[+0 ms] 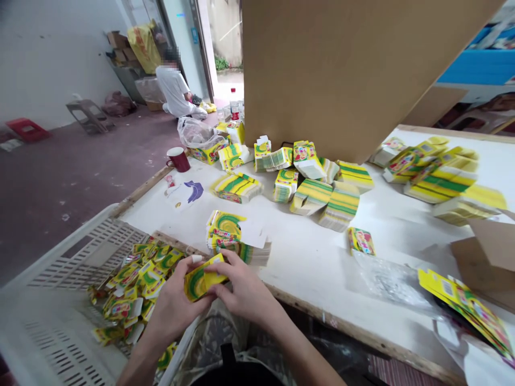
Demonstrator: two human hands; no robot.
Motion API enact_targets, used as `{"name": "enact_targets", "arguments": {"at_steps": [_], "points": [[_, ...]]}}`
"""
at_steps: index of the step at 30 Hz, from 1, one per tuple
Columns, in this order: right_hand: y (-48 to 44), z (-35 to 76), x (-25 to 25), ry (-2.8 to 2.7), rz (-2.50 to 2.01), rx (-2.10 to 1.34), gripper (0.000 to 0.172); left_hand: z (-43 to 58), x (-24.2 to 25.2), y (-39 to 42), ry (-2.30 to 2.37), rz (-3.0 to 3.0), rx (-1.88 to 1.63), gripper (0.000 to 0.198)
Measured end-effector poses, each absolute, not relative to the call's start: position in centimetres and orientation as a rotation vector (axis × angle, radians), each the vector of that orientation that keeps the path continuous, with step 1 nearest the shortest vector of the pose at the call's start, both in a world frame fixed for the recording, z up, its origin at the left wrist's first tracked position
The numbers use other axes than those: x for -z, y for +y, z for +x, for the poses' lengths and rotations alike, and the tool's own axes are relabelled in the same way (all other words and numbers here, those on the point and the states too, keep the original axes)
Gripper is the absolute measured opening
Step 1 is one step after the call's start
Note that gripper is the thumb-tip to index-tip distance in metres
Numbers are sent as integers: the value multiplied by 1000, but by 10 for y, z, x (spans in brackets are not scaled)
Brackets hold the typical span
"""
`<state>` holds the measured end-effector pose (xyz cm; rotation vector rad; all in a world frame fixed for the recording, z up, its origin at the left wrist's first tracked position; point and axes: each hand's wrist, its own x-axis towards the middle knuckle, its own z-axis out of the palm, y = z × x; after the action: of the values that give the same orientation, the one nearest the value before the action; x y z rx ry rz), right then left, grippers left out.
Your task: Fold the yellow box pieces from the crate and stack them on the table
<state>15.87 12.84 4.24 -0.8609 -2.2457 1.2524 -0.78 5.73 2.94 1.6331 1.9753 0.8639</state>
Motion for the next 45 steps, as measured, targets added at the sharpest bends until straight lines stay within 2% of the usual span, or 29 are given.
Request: {"name": "enact_targets", "arguments": {"at_steps": [6, 8, 10, 13, 15, 17, 19, 21, 25, 27, 30, 32, 35, 38, 41, 45], "points": [[141, 164, -60, -2325, -646, -1364, 20, -18, -34, 51, 1874, 1571, -896, 67], [142, 166, -62, -2327, -620, -1398, 18, -16, -34, 52, 1862, 1600, -885, 67], [136, 165, -58, -2262, -693, -1369, 29, -12, -33, 53, 1919, 1642, -886, 67], [126, 159, -46, -2134, -809, -1238, 57, -9, -29, 54, 1958, 1667, -910, 63], [128, 157, -42, -2070, -886, -1099, 62, -16, -27, 55, 1984, 1632, -932, 59], [140, 157, -41, -2019, -1013, -897, 46, -32, -26, 55, 2161, 1583, -975, 65], [157, 158, -43, -2012, -1185, -675, 32, -52, -25, 55, 2446, 1526, -1013, 80], [174, 156, -42, -2073, -1341, -517, 26, -69, -23, 54, 2600, 1451, -1051, 86], [191, 148, -33, -2163, -1452, -474, 12, -72, -17, 51, 2347, 1341, -1194, 71], [191, 145, -31, -2143, -1452, -487, 10, -60, -13, 51, 2129, 1265, -1205, 61], [184, 146, -34, -2129, -1437, -518, 10, -36, -9, 55, 1808, 1107, -1177, 54], [175, 149, -40, -2127, -1385, -604, 11, -19, -7, 60, 1571, 978, -1253, 58], [155, 150, -49, -2124, -1185, -944, 18, 3, -11, 67, 1150, 752, -1578, 64], [130, 145, -53, -2090, -993, -1318, 25, 19, -26, 74, 855, 504, -1849, 57], [110, 137, -51, -1904, -895, -1518, 31, 25, -43, 82, 778, 343, -2015, 51], [99, 131, -46, -1744, -860, -1586, 42, 24, -48, 87, 886, 326, -2097, 51]]}}
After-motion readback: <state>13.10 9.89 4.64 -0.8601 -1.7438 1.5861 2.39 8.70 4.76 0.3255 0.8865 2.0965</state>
